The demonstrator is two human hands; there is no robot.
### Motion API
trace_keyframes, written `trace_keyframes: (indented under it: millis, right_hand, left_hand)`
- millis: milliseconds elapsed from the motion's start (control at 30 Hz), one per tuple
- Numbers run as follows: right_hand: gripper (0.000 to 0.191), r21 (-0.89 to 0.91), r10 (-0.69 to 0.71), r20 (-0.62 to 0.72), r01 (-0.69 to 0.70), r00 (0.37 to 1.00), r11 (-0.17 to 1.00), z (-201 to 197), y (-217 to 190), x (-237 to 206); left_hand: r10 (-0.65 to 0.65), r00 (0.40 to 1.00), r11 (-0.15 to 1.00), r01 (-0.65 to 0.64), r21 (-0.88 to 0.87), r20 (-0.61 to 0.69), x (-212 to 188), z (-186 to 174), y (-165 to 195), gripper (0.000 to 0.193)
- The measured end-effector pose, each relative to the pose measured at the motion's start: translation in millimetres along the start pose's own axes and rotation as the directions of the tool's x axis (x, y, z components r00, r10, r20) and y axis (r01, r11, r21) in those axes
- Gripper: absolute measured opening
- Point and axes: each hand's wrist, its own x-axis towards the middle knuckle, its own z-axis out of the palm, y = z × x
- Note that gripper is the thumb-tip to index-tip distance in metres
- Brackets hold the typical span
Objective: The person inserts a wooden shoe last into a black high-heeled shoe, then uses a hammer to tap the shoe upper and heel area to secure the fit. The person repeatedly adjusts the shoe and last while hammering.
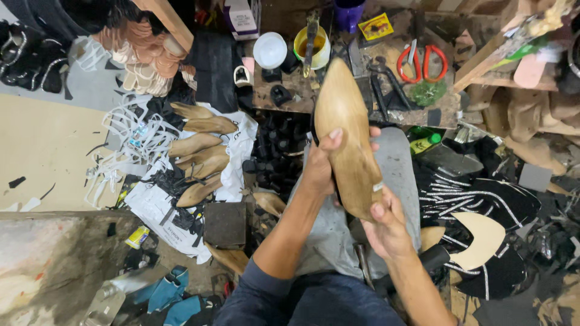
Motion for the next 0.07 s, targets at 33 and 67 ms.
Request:
trace_keyframes:
  millis: [33, 67]
  right_hand:
    - [0.101, -0.041, -0.058, 0.021, 0.058, 0.998, 0.997, 4.9, 6.4, -4.1]
    - [0.104, -0.084, -0.117, 0.044, 0.120, 0.992, 0.989, 9.0, 11.0, -8.1]
  left_hand:
    - [0.002, 0.997, 1.000, -0.004, 0.029, 0.075, -5.6, 3.8, 6.5, 0.073]
    - [0.011, 0.996, 0.999, -0.014, 0.031, 0.090, 9.8, 11.0, 9.4, 0.073]
